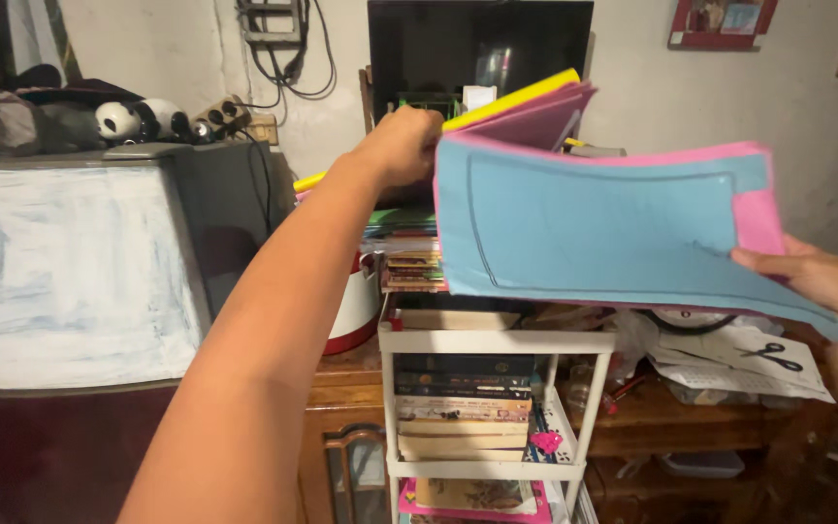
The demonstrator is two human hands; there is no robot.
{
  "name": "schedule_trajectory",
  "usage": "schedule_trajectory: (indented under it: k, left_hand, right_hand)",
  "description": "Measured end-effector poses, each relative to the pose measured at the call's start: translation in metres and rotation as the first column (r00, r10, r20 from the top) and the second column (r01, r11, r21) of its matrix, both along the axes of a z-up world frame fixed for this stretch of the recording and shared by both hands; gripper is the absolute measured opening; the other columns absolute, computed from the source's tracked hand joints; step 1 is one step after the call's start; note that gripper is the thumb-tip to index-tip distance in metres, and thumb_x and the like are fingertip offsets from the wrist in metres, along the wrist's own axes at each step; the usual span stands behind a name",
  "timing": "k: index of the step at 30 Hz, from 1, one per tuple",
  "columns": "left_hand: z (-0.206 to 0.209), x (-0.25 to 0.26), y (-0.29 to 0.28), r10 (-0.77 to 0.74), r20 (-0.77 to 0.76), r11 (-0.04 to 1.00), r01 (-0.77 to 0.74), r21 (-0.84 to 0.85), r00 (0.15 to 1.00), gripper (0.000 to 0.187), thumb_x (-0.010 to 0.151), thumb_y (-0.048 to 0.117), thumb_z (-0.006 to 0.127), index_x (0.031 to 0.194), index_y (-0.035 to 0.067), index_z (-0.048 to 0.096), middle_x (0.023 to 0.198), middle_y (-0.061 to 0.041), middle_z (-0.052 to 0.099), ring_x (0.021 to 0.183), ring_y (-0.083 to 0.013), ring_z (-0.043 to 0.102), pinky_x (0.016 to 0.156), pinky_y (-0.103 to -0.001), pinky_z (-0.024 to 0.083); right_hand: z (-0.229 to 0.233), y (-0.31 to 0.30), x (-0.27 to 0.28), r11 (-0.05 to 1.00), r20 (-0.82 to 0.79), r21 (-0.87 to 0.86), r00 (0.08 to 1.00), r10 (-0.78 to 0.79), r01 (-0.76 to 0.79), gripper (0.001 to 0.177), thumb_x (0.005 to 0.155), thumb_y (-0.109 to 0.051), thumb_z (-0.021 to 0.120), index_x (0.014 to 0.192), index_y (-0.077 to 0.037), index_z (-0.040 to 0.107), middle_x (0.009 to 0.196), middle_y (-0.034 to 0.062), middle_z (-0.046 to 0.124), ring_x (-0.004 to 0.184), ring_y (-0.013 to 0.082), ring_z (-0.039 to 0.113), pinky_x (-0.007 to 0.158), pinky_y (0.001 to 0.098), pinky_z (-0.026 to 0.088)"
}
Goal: The person sorts through folders and documents from a shelf and a wardrobe, handling colorful paper files and a plastic folder containing a notepad.
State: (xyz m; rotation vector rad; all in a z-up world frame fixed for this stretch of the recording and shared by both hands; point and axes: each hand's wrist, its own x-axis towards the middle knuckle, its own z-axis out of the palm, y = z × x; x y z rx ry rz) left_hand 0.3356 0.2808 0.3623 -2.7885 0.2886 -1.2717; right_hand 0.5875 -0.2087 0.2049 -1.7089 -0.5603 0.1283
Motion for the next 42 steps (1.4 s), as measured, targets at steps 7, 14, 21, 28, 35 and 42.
schedule_trajectory:
  k: [7, 14, 21, 28, 35, 42]
  left_hand:
    - [0.012, -0.009, 0.016, 0.046, 0.033, 0.991, -0.041, -0.124, 0.998, 0.014, 0.083, 0.012, 0.07, 0.089, 0.0, 0.065, 0.09, -0.022, 0.07, 0.091, -0.0429, 0.067, 0.078, -0.049, 0.055]
    - [0.006, -0.003, 0.004, -0.016, 0.063, 1.0, 0.016, -0.008, 0.998, 0.008, 0.082, 0.009, 0.067, 0.086, 0.002, 0.068, 0.09, -0.023, 0.071, 0.09, -0.0438, 0.068, 0.08, -0.051, 0.055]
    - [0.013, -0.015, -0.005, 0.026, 0.024, 0.999, -0.027, 0.033, 0.999, 0.009, 0.082, 0.009, 0.068, 0.087, 0.002, 0.068, 0.091, -0.024, 0.071, 0.091, -0.0442, 0.068, 0.081, -0.052, 0.054]
    - [0.01, -0.017, -0.012, 0.039, 0.01, 0.997, -0.039, 0.069, 0.999, 0.009, 0.086, 0.01, 0.068, 0.091, 0.002, 0.068, 0.093, -0.023, 0.072, 0.092, -0.0432, 0.068, 0.083, -0.052, 0.054]
    - [0.014, -0.019, -0.006, 0.046, 0.039, 0.998, -0.048, 0.045, 0.998, 0.013, 0.085, 0.011, 0.07, 0.095, 0.004, 0.068, 0.091, -0.023, 0.072, 0.09, -0.0439, 0.068, 0.081, -0.053, 0.054]
    - [0.023, -0.019, -0.013, 0.09, 0.147, 0.989, -0.106, 0.102, 0.985, 0.015, 0.085, 0.011, 0.072, 0.096, 0.003, 0.065, 0.087, -0.024, 0.071, 0.086, -0.0458, 0.068, 0.077, -0.054, 0.054]
  right_hand:
    - [0.023, 0.023, -0.018, 0.995, -0.041, -0.093, 0.998, 0.044, -0.048, 0.067, 0.084, -0.021, 0.072, 0.149, -0.013, 0.056, 0.12, 0.0058, 0.072, 0.098, 0.0163, 0.066, 0.079, 0.0309, 0.052]
    - [0.063, 0.077, -0.025, 0.973, -0.104, 0.071, 0.968, 0.228, -0.221, 0.039, 0.088, -0.018, 0.07, 0.125, -0.007, 0.066, 0.099, 0.0027, 0.07, 0.081, 0.0119, 0.062, 0.068, 0.027, 0.05]
    - [0.086, 0.132, 0.015, 0.943, -0.222, 0.101, 0.917, 0.331, -0.316, 0.014, 0.088, -0.015, 0.073, 0.099, -0.007, 0.068, 0.077, -0.0044, 0.06, 0.056, 0.0007, 0.047, 0.042, 0.0142, 0.033]
    - [0.093, 0.17, 0.047, 0.937, -0.368, 0.17, 0.863, 0.347, -0.305, 0.008, 0.09, -0.009, 0.068, 0.088, -0.009, 0.06, 0.075, -0.0022, 0.057, 0.055, 0.0014, 0.048, 0.043, 0.0132, 0.037]
    - [0.087, 0.177, 0.064, 0.901, -0.506, 0.235, 0.746, 0.433, -0.364, 0.016, 0.091, -0.004, 0.061, 0.104, 0.005, 0.06, 0.086, 0.0093, 0.066, 0.054, 0.0005, 0.049, 0.043, 0.0099, 0.04]
    - [0.092, 0.199, 0.097, 0.92, -0.455, 0.205, 0.799, 0.392, -0.335, 0.013, 0.092, -0.006, 0.062, 0.103, 0.001, 0.06, 0.086, 0.0076, 0.066, 0.054, 0.0009, 0.051, 0.04, 0.0102, 0.038]
